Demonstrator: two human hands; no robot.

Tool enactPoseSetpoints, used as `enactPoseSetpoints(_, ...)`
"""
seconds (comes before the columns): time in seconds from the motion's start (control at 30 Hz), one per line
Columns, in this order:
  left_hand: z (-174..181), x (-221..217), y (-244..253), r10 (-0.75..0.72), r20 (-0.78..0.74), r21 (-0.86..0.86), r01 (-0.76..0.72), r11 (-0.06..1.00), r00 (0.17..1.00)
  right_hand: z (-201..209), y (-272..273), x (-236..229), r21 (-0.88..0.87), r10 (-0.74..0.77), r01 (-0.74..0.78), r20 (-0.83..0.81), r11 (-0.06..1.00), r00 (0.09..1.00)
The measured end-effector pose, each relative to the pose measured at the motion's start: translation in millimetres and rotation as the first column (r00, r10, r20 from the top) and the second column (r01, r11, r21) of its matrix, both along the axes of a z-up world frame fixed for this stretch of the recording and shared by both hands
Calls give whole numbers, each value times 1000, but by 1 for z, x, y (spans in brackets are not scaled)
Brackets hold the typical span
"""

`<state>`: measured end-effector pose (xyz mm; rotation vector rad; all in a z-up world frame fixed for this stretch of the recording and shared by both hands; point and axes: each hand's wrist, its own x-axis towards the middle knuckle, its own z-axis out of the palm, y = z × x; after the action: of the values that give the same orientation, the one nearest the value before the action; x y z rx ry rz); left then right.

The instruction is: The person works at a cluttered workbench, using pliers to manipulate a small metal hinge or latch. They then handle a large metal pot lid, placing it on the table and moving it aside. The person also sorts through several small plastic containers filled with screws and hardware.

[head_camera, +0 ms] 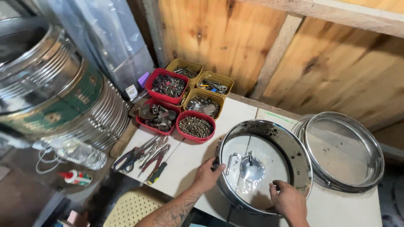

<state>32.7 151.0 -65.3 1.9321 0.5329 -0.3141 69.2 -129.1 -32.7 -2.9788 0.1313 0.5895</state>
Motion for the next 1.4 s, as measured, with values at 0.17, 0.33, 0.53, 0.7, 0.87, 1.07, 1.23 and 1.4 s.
enactPoseSetpoints(0.17, 21, -11, -26, 155, 38, -18, -155, 988, 987, 3, -6, 2, 12, 138, -138, -52, 990, 989)
enactPoseSetpoints(0.33, 7, -16, -46, 225, 35, 20, -226, 974, 974, 12, -19, -2, -46, 220, -232, -186, 972, 958)
enactPoseSetpoints(0.53, -9, -36, -80, 215, 0, 65, -215, 974, 977, -1, -64, -10, -54, 216, -230, -194, 972, 957)
enactPoseSetpoints(0.7, -6, -57, -110, 217, -25, 14, -217, 976, 976, -2, -99, -24, -28, 188, -193, -144, 981, 972)
enactPoseSetpoints(0.87, 14, -73, -133, 157, -57, -11, -158, 987, 986, 8, -121, -36, 20, 151, -150, -97, 988, 984)
enactPoseSetpoints(1.07, 42, -83, -153, 103, -84, -8, -104, 995, 991, 1, -143, -33, 40, 141, -139, -29, 989, 990)
enactPoseSetpoints(1.23, 41, -85, -158, 41, -107, -4, -42, 999, 993, 11, -151, -34, 44, 90, -88, -54, 995, 994)
enactPoseSetpoints(1.4, 28, -81, -156, -54, -54, 30, 56, 998, 997, 16, -158, -32, 25, 80, -78, -52, 997, 995)
